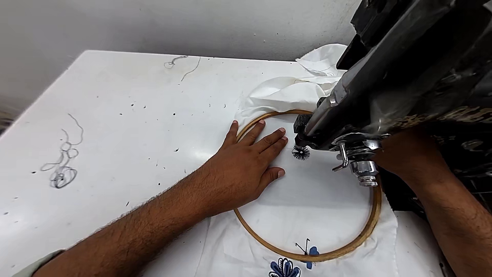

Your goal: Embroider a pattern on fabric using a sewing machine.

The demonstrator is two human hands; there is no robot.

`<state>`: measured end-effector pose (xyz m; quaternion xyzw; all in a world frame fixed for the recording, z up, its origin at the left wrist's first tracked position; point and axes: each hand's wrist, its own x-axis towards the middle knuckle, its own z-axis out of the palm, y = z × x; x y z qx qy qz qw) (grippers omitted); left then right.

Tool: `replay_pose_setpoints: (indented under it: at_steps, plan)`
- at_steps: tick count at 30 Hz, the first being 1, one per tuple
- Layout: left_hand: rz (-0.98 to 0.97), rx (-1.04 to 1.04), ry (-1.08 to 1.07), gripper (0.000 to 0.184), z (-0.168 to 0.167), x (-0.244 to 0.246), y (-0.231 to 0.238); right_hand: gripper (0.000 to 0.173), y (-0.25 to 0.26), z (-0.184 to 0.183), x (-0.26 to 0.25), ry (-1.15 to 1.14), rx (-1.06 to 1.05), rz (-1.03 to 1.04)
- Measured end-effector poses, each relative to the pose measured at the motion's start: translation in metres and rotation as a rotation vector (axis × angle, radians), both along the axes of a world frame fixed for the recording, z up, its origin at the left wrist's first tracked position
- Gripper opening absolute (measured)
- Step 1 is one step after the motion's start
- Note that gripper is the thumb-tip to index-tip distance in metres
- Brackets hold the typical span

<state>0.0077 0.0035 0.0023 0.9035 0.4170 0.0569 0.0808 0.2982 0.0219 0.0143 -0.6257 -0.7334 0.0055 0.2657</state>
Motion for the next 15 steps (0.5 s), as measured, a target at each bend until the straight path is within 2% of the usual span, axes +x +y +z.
replay_pose_setpoints:
  at_steps: [9,15]
  plan:
    - [0.02,-0.05,0.054,0.063,0.009,-0.009,-0.001,0.032,-0.006,-0.004,-0.01,0.074,0.03,0.015]
    - [0.007,-0.014,0.024,0.062,0.003,-0.001,-0.002,0.032,-0.002,0.002,-0.004,-0.001,-0.015,-0.014]
